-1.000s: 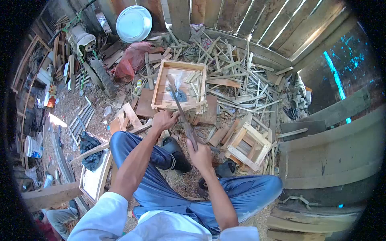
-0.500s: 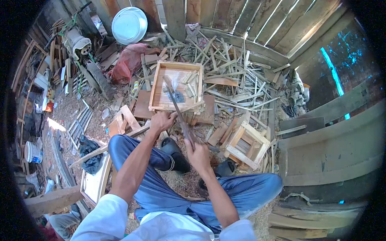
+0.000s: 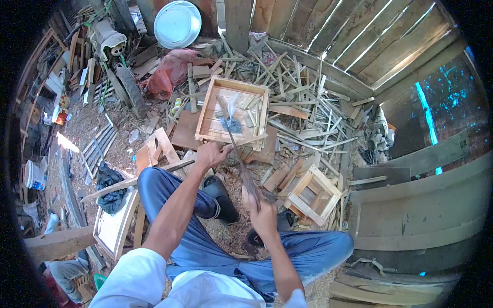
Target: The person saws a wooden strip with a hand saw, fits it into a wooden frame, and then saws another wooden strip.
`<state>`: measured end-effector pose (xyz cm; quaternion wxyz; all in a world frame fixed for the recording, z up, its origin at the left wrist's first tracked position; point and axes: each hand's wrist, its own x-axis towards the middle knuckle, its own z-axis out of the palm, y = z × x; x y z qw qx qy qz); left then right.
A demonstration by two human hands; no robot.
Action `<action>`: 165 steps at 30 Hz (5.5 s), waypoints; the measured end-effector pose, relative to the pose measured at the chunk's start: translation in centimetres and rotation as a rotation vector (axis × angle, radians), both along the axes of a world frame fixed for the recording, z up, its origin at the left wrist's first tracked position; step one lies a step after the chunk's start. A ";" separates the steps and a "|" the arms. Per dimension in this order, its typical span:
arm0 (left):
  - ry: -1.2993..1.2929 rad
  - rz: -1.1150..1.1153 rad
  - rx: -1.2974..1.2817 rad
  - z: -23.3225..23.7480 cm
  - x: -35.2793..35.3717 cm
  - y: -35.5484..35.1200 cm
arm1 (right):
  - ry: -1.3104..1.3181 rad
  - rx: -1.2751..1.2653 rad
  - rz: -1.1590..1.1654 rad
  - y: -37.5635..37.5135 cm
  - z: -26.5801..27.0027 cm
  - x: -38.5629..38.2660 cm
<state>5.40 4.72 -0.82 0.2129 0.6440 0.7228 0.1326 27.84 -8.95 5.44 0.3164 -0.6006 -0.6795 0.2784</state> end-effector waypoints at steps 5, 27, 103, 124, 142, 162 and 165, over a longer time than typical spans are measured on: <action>0.021 -0.004 -0.050 -0.6 0.0 -0.8 | 0.056 -0.136 -0.097 -3.7 1.1 1.0; 0.055 -0.019 0.021 0.3 0.5 -0.4 | 0.018 -0.095 -0.076 3.2 -2.8 -2.5; -0.011 0.078 -0.128 1.3 -0.1 0.4 | 0.102 0.088 -0.055 -1.3 -4.6 -0.5; -0.004 0.078 -0.092 0.8 0.0 0.3 | 0.078 -0.066 -0.094 2.0 -3.7 -2.7; -0.007 0.085 -0.063 1.0 0.4 -0.1 | 0.129 -0.128 -0.075 -4.0 -3.7 1.3; 0.038 0.038 -0.100 0.1 -0.1 0.8 | 0.064 -0.138 -0.132 5.5 -5.3 -4.1; 0.071 0.054 -0.065 0.2 0.1 0.8 | 0.195 -0.050 -0.102 5.4 -6.2 -4.2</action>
